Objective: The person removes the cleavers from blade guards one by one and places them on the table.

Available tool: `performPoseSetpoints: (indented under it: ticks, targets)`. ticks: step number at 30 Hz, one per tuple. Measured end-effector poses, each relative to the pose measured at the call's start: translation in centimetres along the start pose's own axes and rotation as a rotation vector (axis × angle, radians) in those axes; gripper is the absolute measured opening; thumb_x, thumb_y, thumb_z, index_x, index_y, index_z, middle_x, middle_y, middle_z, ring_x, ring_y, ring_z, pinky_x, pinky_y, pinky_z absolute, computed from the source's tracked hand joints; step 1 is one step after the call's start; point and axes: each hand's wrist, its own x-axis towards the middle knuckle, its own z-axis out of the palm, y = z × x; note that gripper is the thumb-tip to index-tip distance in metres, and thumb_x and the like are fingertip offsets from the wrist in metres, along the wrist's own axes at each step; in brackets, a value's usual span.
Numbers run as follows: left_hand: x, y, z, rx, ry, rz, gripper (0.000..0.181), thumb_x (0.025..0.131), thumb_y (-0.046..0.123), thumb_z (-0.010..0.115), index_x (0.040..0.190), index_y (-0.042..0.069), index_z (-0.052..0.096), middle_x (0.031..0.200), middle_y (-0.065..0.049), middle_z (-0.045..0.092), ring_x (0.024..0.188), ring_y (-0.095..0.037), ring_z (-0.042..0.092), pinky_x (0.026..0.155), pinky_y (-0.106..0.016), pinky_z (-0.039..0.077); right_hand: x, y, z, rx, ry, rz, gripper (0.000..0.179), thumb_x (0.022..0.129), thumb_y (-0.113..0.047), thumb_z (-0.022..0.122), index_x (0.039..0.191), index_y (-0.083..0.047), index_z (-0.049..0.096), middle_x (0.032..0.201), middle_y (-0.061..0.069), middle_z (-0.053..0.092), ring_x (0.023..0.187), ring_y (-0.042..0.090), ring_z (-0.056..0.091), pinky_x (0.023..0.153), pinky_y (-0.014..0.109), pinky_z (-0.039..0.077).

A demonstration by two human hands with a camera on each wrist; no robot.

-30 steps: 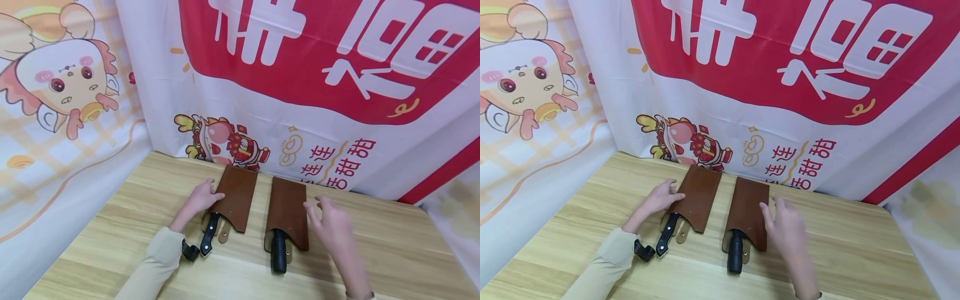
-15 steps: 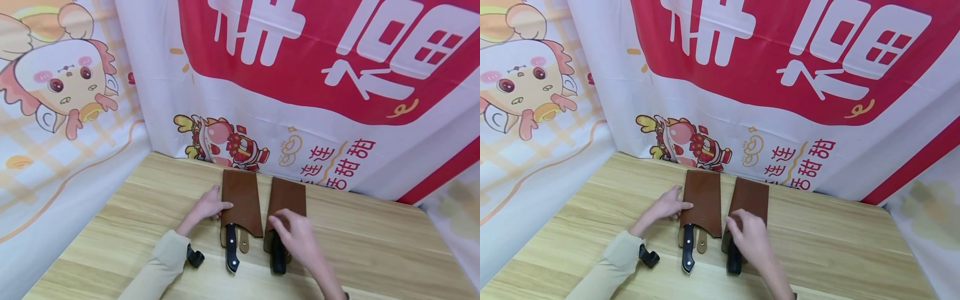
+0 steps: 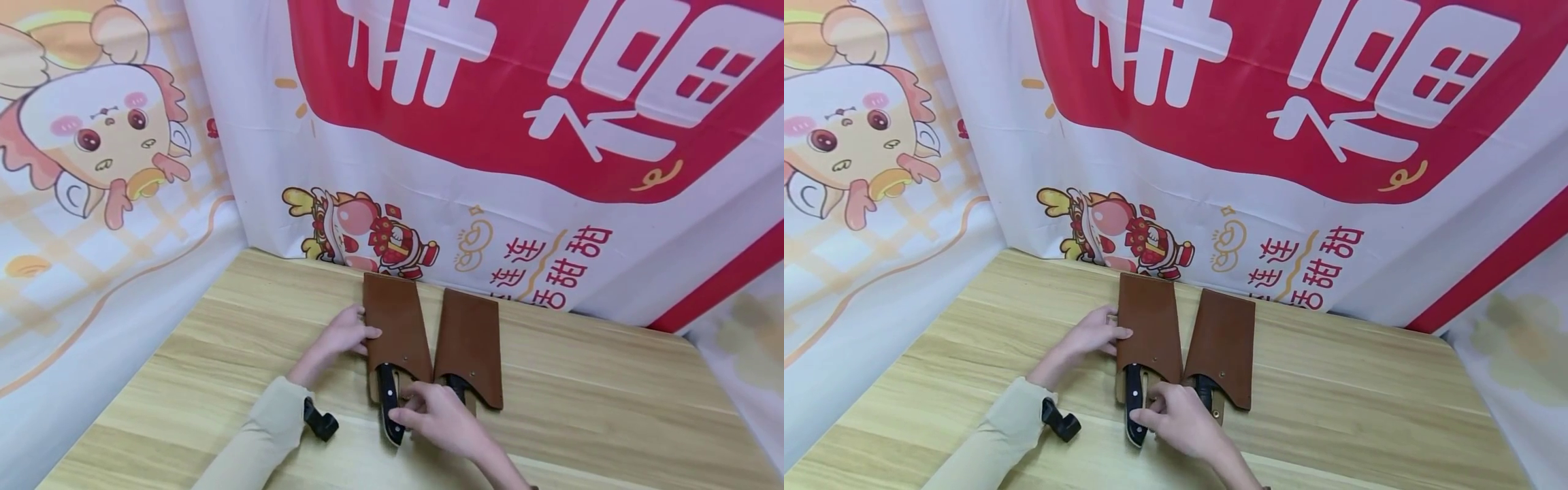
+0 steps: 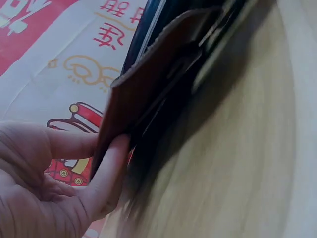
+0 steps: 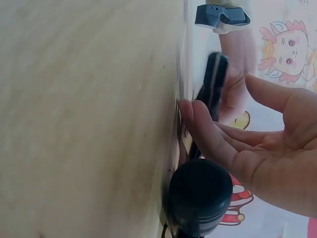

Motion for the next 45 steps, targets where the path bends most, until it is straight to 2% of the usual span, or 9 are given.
performPoseSetpoints:
  ticks: [4, 12, 17, 21, 24, 29, 36, 41, 45]
  targets:
    - [0.1, 0.3, 0.1, -0.095, 0.001, 0.0, 0.041, 0.097, 0.0, 0.066, 0.131, -0.011, 0.047, 0.112, -0.025, 0.066, 0.087, -0.028, 0.072, 0.071, -0.036, 0.062, 0.0, 0.2, -0.1, 0.086, -0.016, 0.067, 0.045, 0.095, -0.025, 0.075, 0.122, 0.01, 0.065, 0.08, -0.001, 0.07, 0.065, 0.018, 0.066, 0.059, 0.03, 0.052]
    - [-0.6, 1.6, 0.1, -0.255, 0.098, 0.053, 0.038, 0.094, -0.005, 0.065, 0.126, -0.008, 0.044, 0.112, -0.025, 0.062, 0.077, -0.026, 0.068, 0.068, -0.035, 0.062, 0.4, 0.4, -1.2, 0.398, 0.054, 0.106, 0.041, 0.094, -0.006, 0.074, 0.123, 0.017, 0.058, 0.087, 0.016, 0.073, 0.073, 0.026, 0.074, 0.067, 0.038, 0.063]
    - [-1.2, 2.9, -0.2, -0.326, 0.146, 0.055, 0.041, 0.096, 0.0, 0.066, 0.13, -0.005, 0.044, 0.126, -0.029, 0.063, 0.087, -0.025, 0.071, 0.074, -0.035, 0.062, 0.3, 0.4, -2.2, 0.408, 0.137, 0.066, 0.042, 0.093, -0.003, 0.073, 0.126, 0.018, 0.058, 0.088, 0.017, 0.073, 0.075, 0.022, 0.072, 0.066, 0.033, 0.061]
    - [-1.5, 3.8, -0.7, -0.407, 0.165, 0.062, 0.044, 0.097, 0.003, 0.067, 0.134, -0.006, 0.045, 0.132, -0.028, 0.062, 0.093, -0.024, 0.071, 0.087, -0.039, 0.06, 0.3, 0.3, -3.3, 0.414, 0.231, 0.094, 0.04, 0.092, -0.003, 0.075, 0.126, 0.015, 0.062, 0.085, 0.011, 0.071, 0.075, 0.018, 0.068, 0.066, 0.028, 0.058]
    - [-1.8, 4.3, -1.4, -0.507, 0.157, 0.075, 0.039, 0.101, 0.01, 0.064, 0.134, -0.006, 0.047, 0.118, -0.019, 0.068, 0.088, -0.019, 0.07, 0.088, -0.038, 0.06, 0.1, 0.0, -4.2, 0.408, 0.294, 0.119, 0.036, 0.091, -0.004, 0.077, 0.122, 0.01, 0.067, 0.085, 0.006, 0.07, 0.075, 0.016, 0.065, 0.067, 0.026, 0.056]
    - [-2.2, 5.0, -2.3, -0.693, 0.103, 0.109, 0.03, 0.109, 0.021, 0.052, 0.128, -0.002, 0.048, 0.095, -0.003, 0.07, 0.081, -0.015, 0.071, 0.079, -0.033, 0.062, -0.1, -0.2, -5.4, 0.446, 0.408, 0.176, 0.027, 0.091, -0.004, 0.077, 0.116, 0.006, 0.073, 0.093, 0.007, 0.071, 0.082, 0.017, 0.064, 0.072, 0.026, 0.055]
    - [-2.9, 5.5, -2.4, -0.785, 0.047, 0.122, 0.023, 0.109, 0.016, 0.049, 0.126, 0.0, 0.048, 0.099, -0.005, 0.072, 0.088, -0.021, 0.073, 0.086, -0.041, 0.062, -0.3, -0.1, -7.2, 0.5, 0.533, 0.229, 0.025, 0.093, -0.005, 0.074, 0.117, 0.004, 0.073, 0.1, 0.005, 0.07, 0.089, 0.016, 0.064, 0.083, 0.03, 0.057]
    - [-3.3, 5.6, -1.8, -0.846, 0.009, 0.12, 0.018, 0.109, 0.015, 0.05, 0.119, 0.0, 0.052, 0.097, -0.007, 0.073, 0.086, -0.022, 0.073, 0.083, -0.039, 0.062, -0.3, 0.1, -8.1, 0.675, 0.603, 0.18, 0.028, 0.096, -0.004, 0.072, 0.121, 0.006, 0.068, 0.104, 0.003, 0.069, 0.094, 0.013, 0.067, 0.089, 0.029, 0.058]
    - [-3.6, 5.7, -1.3, -0.895, -0.021, 0.111, 0.016, 0.11, 0.015, 0.049, 0.113, -0.001, 0.053, 0.096, -0.01, 0.072, 0.083, -0.022, 0.072, 0.078, -0.036, 0.063, -0.4, 0.3, -8.7, 0.882, 0.612, 0.17, 0.019, 0.098, 0.0, 0.067, 0.116, -0.003, 0.071, 0.114, 0.006, 0.065, 0.1, 0.014, 0.069, 0.095, 0.03, 0.057]
